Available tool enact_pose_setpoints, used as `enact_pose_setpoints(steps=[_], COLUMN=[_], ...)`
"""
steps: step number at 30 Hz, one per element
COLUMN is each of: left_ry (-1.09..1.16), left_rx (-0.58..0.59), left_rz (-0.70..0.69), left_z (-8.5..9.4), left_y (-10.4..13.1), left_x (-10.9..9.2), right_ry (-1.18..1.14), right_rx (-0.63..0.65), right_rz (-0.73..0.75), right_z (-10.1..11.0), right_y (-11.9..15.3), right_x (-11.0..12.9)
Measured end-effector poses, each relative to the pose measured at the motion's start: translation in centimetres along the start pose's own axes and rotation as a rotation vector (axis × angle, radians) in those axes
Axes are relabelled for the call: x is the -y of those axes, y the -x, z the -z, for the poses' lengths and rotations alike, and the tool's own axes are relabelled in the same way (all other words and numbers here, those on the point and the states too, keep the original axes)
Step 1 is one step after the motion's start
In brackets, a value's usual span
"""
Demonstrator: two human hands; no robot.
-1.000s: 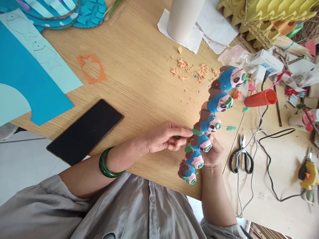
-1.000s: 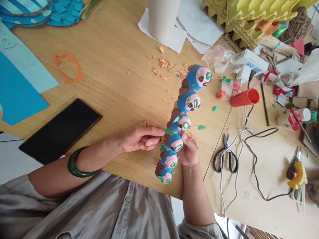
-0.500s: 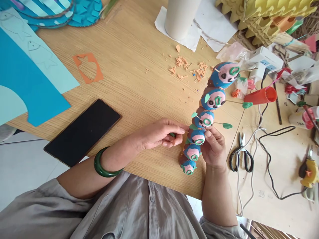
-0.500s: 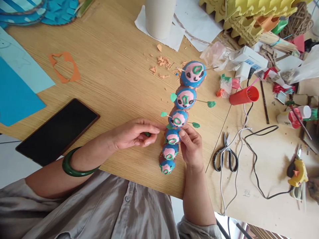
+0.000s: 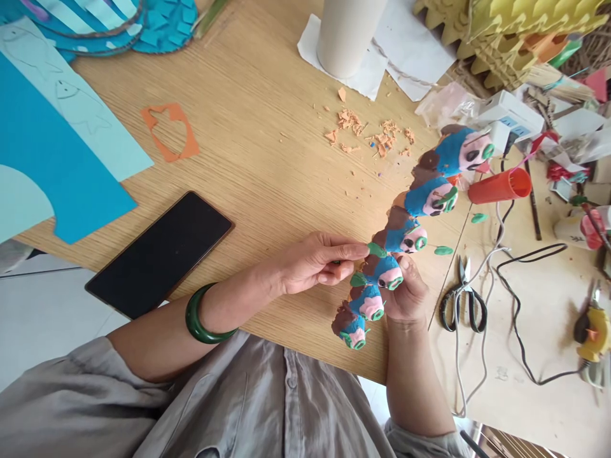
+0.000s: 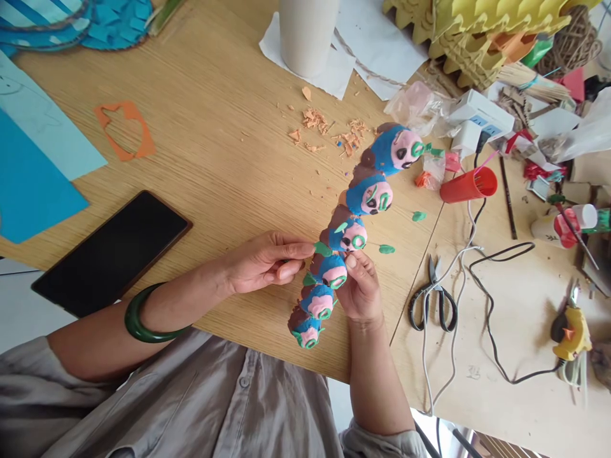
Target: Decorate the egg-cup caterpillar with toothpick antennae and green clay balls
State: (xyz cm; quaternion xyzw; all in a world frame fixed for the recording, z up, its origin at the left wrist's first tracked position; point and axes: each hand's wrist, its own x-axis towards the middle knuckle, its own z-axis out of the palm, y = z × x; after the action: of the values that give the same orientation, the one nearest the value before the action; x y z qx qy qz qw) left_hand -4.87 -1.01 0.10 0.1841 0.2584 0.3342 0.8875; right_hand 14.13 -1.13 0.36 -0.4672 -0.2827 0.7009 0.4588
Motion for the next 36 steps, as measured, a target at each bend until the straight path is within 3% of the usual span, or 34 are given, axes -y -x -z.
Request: enact_pose_setpoints(steps=[10,20,36], left_ry=[-0.031,0.019,0.046], left_rx=[-0.023,-0.047,-0.012], left_rz=[-0.041,0.118,0.192], left_z=[0.1,-0.5,-0.4], left_y=[0.1,0.1,-0.2], left_x=[-0.1,-0.5,-0.6], right_ry=[0.080,0.179,0.171], right_rx=[0.045,0.075,0.173], right_rz=[0.042,0.026,-0.038], right_z=[0.1,0.4,0.2], right_y=[0.3,0.5,1.6], right_x=[0.0,-0.2,0.1])
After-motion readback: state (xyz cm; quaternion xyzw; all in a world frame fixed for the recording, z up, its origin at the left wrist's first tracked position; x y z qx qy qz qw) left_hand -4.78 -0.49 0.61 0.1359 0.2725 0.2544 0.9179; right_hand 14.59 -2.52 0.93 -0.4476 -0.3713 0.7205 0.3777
